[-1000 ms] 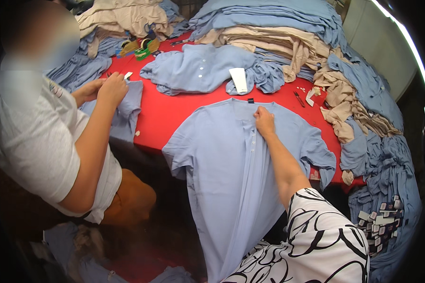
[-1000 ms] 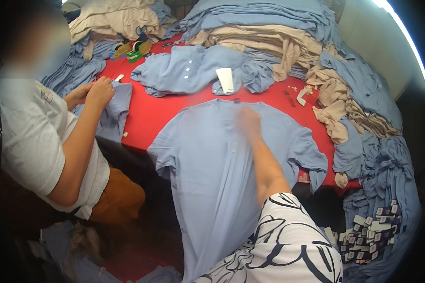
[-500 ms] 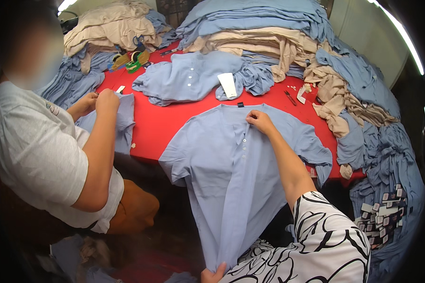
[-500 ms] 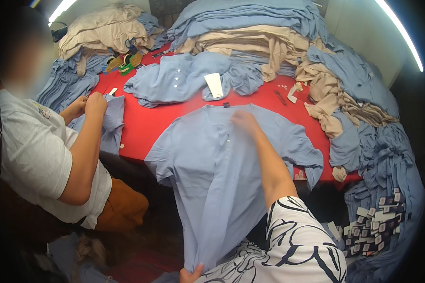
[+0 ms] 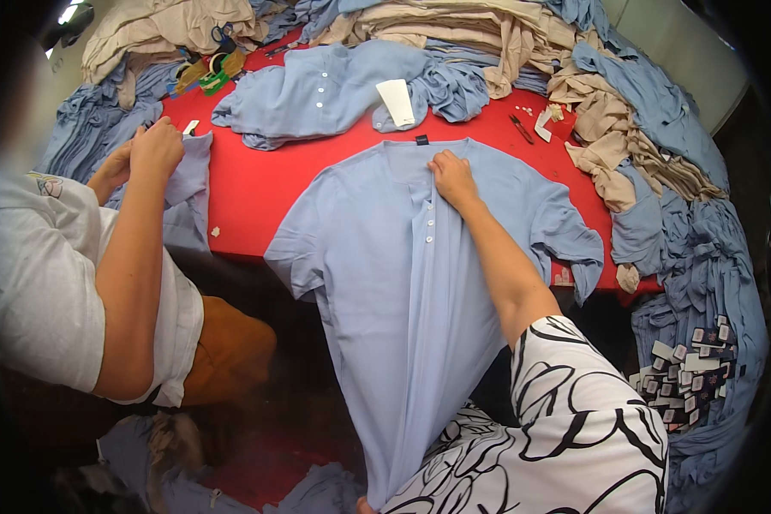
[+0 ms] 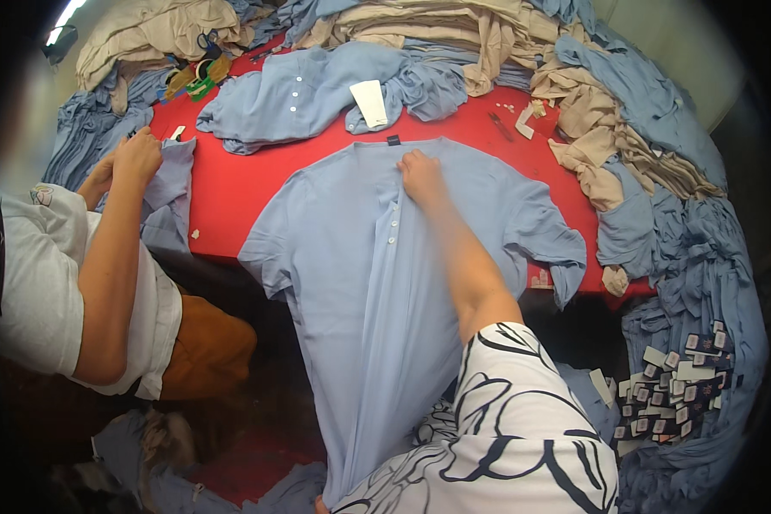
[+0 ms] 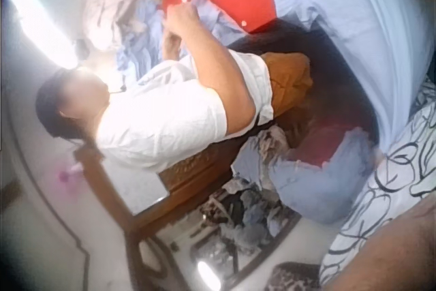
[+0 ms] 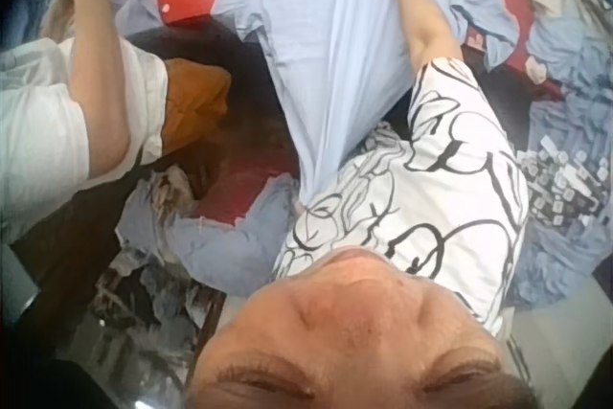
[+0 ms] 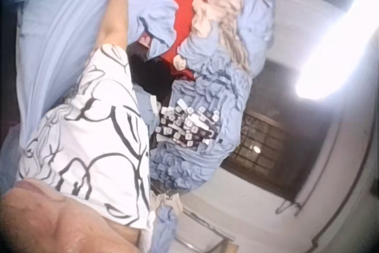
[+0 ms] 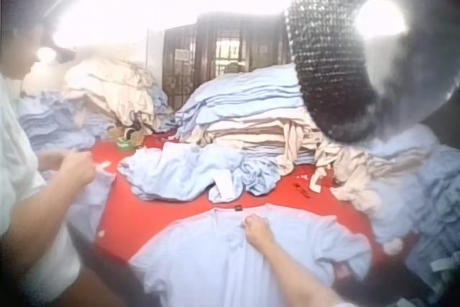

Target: The person picks up individual light-blue garments from a large pile on a red table, spreads them out, and uses a tagging gun to attach white price tags or brand labels to the neck area before setting them aside.

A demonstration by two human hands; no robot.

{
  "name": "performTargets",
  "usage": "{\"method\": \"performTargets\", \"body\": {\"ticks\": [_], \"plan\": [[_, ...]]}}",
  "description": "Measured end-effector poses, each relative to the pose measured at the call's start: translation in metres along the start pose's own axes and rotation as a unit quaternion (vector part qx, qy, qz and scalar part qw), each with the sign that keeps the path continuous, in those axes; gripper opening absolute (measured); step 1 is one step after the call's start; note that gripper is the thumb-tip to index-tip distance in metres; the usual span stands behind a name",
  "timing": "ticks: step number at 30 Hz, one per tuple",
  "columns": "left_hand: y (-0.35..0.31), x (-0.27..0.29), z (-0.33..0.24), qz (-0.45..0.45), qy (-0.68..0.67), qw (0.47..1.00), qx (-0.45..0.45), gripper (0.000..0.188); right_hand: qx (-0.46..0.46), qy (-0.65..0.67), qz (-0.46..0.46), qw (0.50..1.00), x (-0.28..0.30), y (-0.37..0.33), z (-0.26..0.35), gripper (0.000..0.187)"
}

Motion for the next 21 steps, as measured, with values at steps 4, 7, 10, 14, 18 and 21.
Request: {"method": "performTargets", "body": {"ticks": [4, 7, 10, 14, 18, 21], "plan": [[-0.010, 0.008, -0.011, 0.095, 0.256, 0.958, 0.087, 0.049, -0.055, 0.111, 0.034, 0.992, 0.010, 0.003, -0.009, 0.020], [0.019, 0.056, -0.047, 0.055, 0.426, 0.900, 0.076, 0.056, -0.080, 0.169, -0.059, 0.981, 0.046, -0.008, -0.028, 0.022], [0.062, 0.116, -0.183, -0.200, 0.357, 0.895, -0.178, 0.031, -0.157, 0.023, -0.097, 0.983, 0.080, -0.051, -0.045, 0.025], [0.190, 0.167, -0.269, -0.277, 0.321, 0.875, -0.235, 0.050, -0.381, -0.136, 0.038, 0.914, 0.115, -0.133, -0.111, 0.049], [0.293, 0.208, -0.302, -0.287, 0.476, 0.825, -0.102, 0.072, -0.341, -0.149, 0.139, 0.918, 0.124, -0.159, -0.133, 0.061], [0.330, 0.225, -0.343, -0.301, 0.541, 0.771, -0.147, 0.073, -0.227, -0.171, 0.132, 0.950, 0.123, -0.151, -0.147, 0.065]]}}
Point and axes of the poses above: each hand's wrist, its own y-axis towards the middle knuckle, its own x-axis out of the back of the hand, z = x × y, the point moved 8 cm from there along y, towards the middle knuckle, and after that the axes turned 14 degrees about z, right-handed, at the moved point
